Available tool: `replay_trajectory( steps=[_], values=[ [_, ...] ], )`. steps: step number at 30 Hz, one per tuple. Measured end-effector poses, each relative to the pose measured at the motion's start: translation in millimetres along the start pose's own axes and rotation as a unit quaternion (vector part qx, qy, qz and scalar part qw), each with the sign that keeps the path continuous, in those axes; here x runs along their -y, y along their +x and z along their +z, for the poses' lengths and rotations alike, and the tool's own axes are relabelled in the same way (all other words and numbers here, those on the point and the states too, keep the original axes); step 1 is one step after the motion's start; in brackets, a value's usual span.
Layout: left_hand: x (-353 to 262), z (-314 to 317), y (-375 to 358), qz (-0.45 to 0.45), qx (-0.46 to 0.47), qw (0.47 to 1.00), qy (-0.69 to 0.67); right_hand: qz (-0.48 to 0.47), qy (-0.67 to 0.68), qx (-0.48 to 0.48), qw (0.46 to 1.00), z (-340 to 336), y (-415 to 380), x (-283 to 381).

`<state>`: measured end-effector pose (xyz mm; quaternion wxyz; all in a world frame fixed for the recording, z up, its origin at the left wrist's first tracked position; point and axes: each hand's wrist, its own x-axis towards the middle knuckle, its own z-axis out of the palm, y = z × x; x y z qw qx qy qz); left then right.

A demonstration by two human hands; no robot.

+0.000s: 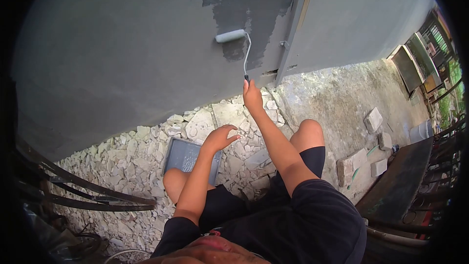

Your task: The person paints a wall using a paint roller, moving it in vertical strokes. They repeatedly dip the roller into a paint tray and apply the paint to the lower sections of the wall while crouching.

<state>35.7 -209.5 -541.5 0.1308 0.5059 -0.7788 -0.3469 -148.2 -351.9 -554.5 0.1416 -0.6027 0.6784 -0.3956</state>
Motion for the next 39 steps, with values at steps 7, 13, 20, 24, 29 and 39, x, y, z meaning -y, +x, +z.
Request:
replay_trajectory(
  steps=[7, 13, 20, 24, 29, 39],
  values=[
    [-15, -11, -12, -0.001, -0.007, 1.000, -0.004, 0.065, -0.070, 0.099, 0.990, 31, -68, -94],
    [-14, -10, -17, 0.002, -0.019, 1.000, -0.001, 0.047, -0.016, 0.062, 0.997, -1, -59, -78],
    [-12, -5, -14, 0.003, -0.017, 1.000, -0.004, -0.048, 0.113, -0.088, 0.989, -63, 53, 8],
    [-19, -6, -15, -0.002, -0.012, 1.000, 0.001, -0.068, 0.111, -0.075, 0.989, -68, 81, 13],
    [-22, 1, -25, -0.016, 0.011, 1.000, 0.002, -0.028, 0.033, -0.033, 0.999, -2, 35, -81],
    [-32, -3, -27, -0.015, 0.018, 1.000, 0.004, 0.068, -0.064, 0.054, 0.994, 9, -22, -133]
  ],
)
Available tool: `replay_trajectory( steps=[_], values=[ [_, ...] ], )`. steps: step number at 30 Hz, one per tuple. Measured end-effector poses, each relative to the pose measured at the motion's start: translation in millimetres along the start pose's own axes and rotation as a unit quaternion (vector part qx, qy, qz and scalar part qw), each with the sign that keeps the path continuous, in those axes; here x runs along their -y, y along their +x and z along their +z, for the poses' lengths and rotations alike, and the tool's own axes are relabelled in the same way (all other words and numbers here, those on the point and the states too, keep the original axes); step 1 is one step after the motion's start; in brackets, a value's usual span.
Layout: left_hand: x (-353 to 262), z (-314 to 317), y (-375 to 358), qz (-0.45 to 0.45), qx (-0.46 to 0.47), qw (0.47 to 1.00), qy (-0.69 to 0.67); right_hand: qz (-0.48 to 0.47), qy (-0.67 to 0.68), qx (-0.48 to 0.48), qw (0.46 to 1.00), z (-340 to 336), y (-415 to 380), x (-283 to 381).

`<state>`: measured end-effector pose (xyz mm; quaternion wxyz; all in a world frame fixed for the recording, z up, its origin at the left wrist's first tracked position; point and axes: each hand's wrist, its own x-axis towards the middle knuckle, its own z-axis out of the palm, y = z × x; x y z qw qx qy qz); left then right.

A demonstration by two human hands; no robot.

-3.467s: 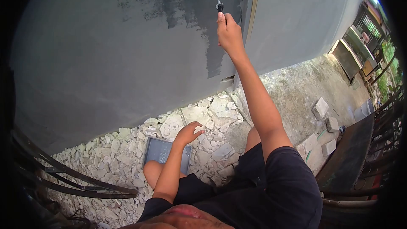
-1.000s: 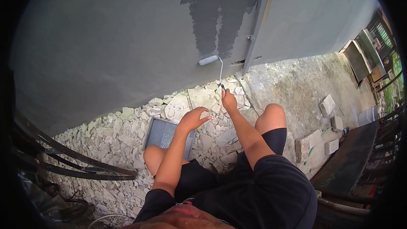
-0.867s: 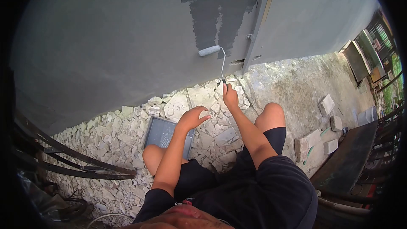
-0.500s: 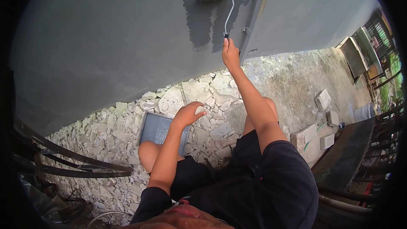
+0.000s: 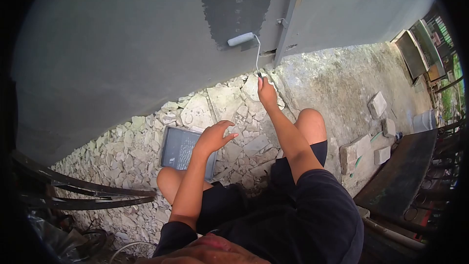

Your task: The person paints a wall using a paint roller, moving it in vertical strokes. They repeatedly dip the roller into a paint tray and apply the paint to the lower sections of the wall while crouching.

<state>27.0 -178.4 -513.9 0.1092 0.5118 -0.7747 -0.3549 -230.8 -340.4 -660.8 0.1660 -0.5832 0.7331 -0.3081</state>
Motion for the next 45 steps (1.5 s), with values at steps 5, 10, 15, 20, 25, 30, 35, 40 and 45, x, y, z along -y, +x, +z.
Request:
replay_trajectory(
  steps=[5, 10, 15, 20, 25, 30, 35, 40, 45],
  values=[
    [1, 5, 3, -0.007, 0.021, 1.000, 0.009, -0.034, 0.041, -0.036, 0.998, -64, 26, 82],
    [1, 11, 4, -0.003, 0.026, 1.000, 0.005, -0.084, 0.104, -0.078, 0.988, -122, 44, 160],
    [3, 13, 0, 0.000, 0.022, 1.000, 0.006, -0.087, 0.127, -0.092, 0.984, -98, 49, 158],
    [4, 4, -4, -0.014, 0.012, 1.000, 0.015, -0.042, 0.100, -0.055, 0.993, 17, 7, 57],
    [-2, -2, -6, -0.010, -0.008, 1.000, 0.014, 0.039, 0.020, 0.056, 0.997, 65, -43, -16],
    [-5, -1, -7, 0.003, -0.005, 1.000, 0.011, 0.062, -0.054, 0.122, 0.989, 62, -37, -29],
    [-2, -5, -8, 0.001, -0.003, 1.000, 0.008, 0.031, -0.041, 0.089, 0.995, 21, -28, 5],
    [-2, -6, -4, -0.001, 0.000, 1.000, 0.012, 0.119, 0.239, 0.235, 0.935, -79, -23, 104],
    [-8, -11, -2, 0.002, 0.005, 1.000, 0.021, 0.162, 0.353, 0.299, 0.871, -151, -5, 152]
  ],
)
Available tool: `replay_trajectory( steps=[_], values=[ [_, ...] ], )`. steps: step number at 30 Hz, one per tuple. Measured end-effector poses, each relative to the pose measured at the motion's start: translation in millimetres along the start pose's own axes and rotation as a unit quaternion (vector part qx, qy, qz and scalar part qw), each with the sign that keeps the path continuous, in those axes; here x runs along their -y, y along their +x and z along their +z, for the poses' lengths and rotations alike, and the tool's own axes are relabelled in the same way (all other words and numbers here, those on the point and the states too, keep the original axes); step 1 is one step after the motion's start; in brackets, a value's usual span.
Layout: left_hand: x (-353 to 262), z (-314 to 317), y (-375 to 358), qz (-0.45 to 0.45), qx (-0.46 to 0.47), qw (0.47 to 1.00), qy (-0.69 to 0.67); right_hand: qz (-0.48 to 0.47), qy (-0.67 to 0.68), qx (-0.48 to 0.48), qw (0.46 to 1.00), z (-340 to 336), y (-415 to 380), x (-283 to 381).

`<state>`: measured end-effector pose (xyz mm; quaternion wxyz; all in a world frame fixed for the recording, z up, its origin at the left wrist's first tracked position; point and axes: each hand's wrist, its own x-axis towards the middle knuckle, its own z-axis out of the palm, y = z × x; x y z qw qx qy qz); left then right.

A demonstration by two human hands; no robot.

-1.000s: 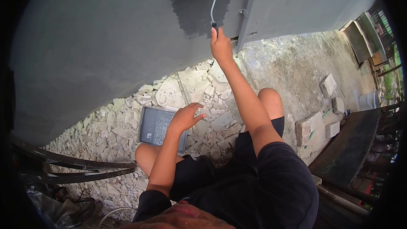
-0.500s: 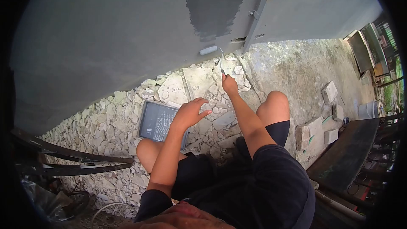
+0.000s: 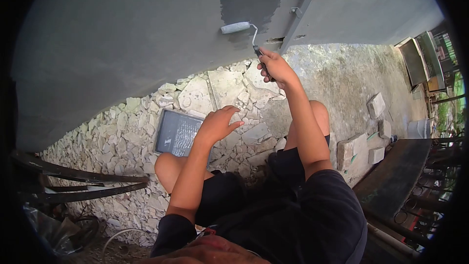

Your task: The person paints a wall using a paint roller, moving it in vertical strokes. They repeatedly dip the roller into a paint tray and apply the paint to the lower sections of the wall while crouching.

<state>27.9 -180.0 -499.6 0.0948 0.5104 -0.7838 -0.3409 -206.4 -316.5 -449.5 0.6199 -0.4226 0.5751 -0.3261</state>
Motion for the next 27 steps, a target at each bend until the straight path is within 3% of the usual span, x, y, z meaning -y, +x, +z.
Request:
replay_trajectory(
  steps=[4, 10, 15, 18, 23, 27],
  values=[
    [-9, 3, -1, 0.006, -0.005, 1.000, 0.013, 0.040, 0.072, 0.023, 0.996, 9, 14, -14],
    [-5, 7, -3, -0.001, 0.019, 1.000, 0.010, 0.076, 0.102, 0.006, 0.992, 38, 96, -111],
    [-3, 4, -13, -0.011, 0.005, 1.000, 0.008, 0.061, 0.152, -0.011, 0.986, 44, 52, -45],
    [-8, 4, -19, -0.020, 0.007, 1.000, 0.008, 0.058, 0.143, 0.005, 0.988, 46, 43, -39],
    [-13, 3, -27, -0.005, -0.002, 1.000, 0.014, 0.125, 0.164, -0.004, 0.978, 53, 152, -134],
    [-15, -4, -28, -0.019, -0.017, 1.000, 0.004, 0.144, 0.145, -0.003, 0.979, 54, 187, -155]
  ],
)
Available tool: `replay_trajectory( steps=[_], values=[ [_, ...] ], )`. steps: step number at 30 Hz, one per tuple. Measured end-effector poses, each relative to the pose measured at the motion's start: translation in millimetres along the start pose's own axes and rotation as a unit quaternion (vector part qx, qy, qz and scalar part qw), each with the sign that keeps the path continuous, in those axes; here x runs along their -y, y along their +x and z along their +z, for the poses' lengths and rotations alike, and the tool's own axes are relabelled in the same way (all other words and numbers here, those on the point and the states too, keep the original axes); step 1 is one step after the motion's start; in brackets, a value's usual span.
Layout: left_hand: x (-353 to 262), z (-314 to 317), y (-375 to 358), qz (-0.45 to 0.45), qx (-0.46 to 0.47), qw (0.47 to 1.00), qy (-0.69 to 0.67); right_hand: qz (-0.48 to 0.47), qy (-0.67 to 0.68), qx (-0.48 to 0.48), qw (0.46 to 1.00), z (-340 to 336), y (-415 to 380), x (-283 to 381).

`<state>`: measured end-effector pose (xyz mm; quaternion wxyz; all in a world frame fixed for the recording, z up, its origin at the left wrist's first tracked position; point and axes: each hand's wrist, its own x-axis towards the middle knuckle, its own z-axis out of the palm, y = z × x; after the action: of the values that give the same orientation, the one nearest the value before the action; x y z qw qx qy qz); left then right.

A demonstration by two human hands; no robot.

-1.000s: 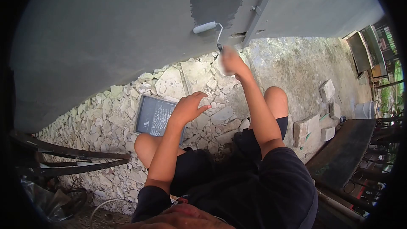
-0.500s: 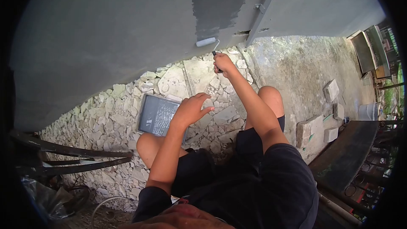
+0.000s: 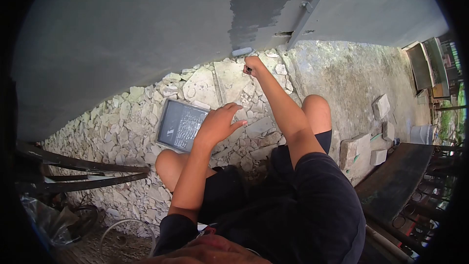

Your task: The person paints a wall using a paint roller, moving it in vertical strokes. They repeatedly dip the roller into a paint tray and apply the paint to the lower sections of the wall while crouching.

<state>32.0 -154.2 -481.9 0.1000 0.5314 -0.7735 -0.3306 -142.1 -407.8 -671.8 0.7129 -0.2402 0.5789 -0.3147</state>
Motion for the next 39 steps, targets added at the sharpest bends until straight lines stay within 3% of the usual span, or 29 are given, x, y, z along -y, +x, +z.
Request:
replay_trajectory(
  steps=[6, 11, 14, 21, 25, 27, 31, 35, 39],
  values=[
    [1, 1, -1, -0.003, -0.003, 1.000, 0.009, -0.033, 0.020, -0.004, 0.999, 10, -92, 49],
    [0, -3, 6, -0.003, 0.005, 1.000, 0.010, 0.021, 0.020, 0.005, 1.000, 2, -14, 7],
    [2, -3, 11, -0.015, 0.013, 1.000, 0.015, -0.004, 0.020, -0.001, 1.000, 11, -28, 9],
    [11, -2, 7, -0.012, 0.023, 1.000, -0.004, -0.094, -0.029, 0.048, 0.994, -28, -184, 77],
    [14, 0, 6, -0.014, 0.016, 1.000, -0.003, -0.105, -0.071, 0.034, 0.991, -62, -230, 84],
    [13, 1, 9, -0.013, 0.014, 1.000, 0.002, -0.139, -0.148, 0.059, 0.977, -75, -230, 72],
    [12, 8, 13, 0.000, 0.022, 1.000, 0.009, -0.198, -0.078, 0.019, 0.977, -51, -225, 33],
    [10, 10, 13, 0.000, 0.034, 0.999, 0.006, -0.276, -0.120, -0.021, 0.953, -45, -159, -19],
    [6, 9, 14, 0.000, 0.024, 1.000, 0.000, -0.257, -0.113, -0.048, 0.959, -38, -132, -32]
  ],
)
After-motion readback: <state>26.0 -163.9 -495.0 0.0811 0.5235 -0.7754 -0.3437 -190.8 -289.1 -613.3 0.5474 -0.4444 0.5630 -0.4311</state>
